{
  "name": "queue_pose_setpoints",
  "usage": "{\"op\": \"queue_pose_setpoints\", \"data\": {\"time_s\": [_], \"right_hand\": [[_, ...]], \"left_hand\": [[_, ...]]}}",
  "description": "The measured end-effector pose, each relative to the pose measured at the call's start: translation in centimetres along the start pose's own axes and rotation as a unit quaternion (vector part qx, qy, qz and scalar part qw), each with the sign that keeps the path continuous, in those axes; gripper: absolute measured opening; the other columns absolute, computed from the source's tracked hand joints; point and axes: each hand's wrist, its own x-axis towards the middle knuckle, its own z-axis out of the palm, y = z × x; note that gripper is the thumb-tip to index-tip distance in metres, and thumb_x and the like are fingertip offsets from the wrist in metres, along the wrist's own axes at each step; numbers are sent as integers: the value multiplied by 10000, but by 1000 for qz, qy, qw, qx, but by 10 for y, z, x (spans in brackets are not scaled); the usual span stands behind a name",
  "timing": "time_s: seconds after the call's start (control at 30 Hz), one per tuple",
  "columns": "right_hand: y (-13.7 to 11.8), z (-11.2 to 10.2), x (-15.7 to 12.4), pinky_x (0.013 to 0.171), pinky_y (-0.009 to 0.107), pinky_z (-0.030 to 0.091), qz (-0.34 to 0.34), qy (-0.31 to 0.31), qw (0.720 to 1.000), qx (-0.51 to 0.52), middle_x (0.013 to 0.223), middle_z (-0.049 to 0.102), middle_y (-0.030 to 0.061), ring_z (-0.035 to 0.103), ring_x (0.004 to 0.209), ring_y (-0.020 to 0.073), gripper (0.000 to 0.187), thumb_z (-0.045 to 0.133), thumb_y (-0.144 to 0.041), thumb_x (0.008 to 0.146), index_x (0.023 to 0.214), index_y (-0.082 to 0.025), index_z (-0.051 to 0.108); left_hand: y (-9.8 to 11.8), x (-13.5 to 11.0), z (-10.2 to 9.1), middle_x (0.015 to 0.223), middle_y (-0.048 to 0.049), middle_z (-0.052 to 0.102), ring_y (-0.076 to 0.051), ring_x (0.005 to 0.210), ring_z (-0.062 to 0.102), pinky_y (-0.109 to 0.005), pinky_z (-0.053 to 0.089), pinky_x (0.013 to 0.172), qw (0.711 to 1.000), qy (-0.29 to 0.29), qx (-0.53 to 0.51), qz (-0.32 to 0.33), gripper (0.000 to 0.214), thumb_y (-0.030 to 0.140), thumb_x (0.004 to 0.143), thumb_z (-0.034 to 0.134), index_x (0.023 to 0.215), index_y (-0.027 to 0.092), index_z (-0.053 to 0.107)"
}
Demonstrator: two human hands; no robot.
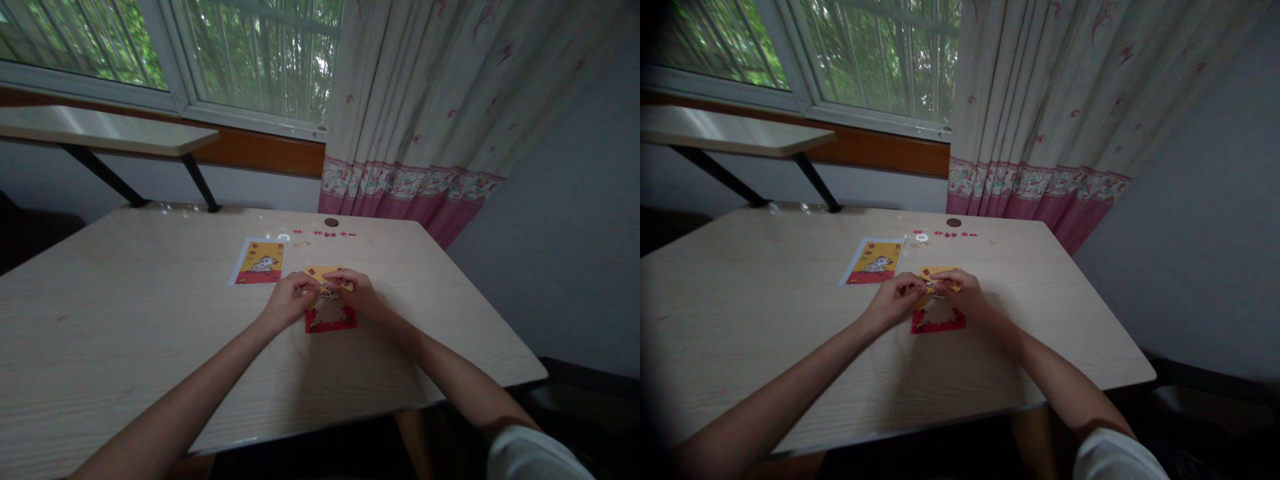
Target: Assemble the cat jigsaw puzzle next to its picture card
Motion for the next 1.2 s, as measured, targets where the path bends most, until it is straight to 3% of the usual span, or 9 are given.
{"op": "queue_pose_setpoints", "data": {"time_s": [0.17, 0.43, 0.73, 0.9, 1.0, 1.1, 1.2], "right_hand": [[-7, -1, -1, 718, 289, 484, -27, 22, 997, -67, 793, 693, 32, 621, 761, 158, 163, 673, -386, 752, 780, -228, 701], [-3, 6, -1, 621, 245, 478, 52, 58, 997, -2, 709, 680, 9, 602, 643, 127, 163, 689, -365, 708, 735, -204, 689], [-6, 7, -1, 586, 240, 468, 57, 57, 996, 33, 697, 681, 16, 601, 616, 123, 213, 682, -399, 710, 736, -188, 680], [-7, 6, -6, 580, 247, 459, 0, 34, 999, -15, 647, 652, 11, 578, 584, 122, 215, 647, -402, 766, 760, -192, 691], [-9, 2, -6, 626, 263, 463, -60, 35, 995, -70, 725, 676, 35, 599, 653, 140, 224, 613, -403, 813, 845, -203, 707], [-8, -1, -4, 723, 290, 450, -148, 20, 979, -142, 831, 698, 50, 618, 776, 159, 232, 575, -398, 857, 948, -230, 706], [-6, -4, -2, 761, 298, 413, -190, -3, 958, -217, 849, 703, 39, 617, 810, 157, 229, 553, -402, 878, 963, -254, 705]], "left_hand": [[4, 1, -4, 788, -48, 680, -180, 772, 603, -333, 476, 722, 999, -13, -30, -10, 145, 266, 766, 555, 750, 178, 669], [5, 2, -5, 790, -53, 674, -177, 767, 602, -324, 469, 713, 999, -21, -38, 7, 180, 330, 774, 580, 769, 174, 669], [8, 3, -1, 746, -53, 674, -158, 690, 580, -267, 437, 634, 993, 3, -99, -64, 198, 346, 702, 604, 717, 157, 660], [7, 5, -2, 706, -45, 680, -149, 628, 586, -267, 452, 627, 976, 27, -183, -117, 167, 309, 667, 619, 682, 147, 660], [9, 6, -3, 668, -34, 673, -147, 616, 593, -266, 463, 636, 968, 28, -211, -130, 140, 281, 653, 624, 640, 146, 654], [12, 6, -5, 646, -31, 671, -144, 613, 597, -262, 467, 642, 967, 13, -217, -136, 113, 252, 635, 626, 602, 146, 649], [13, 6, -5, 635, -34, 676, -142, 587, 592, -254, 462, 606, 964, 7, -216, -153, 123, 265, 619, 635, 596, 145, 655]]}}
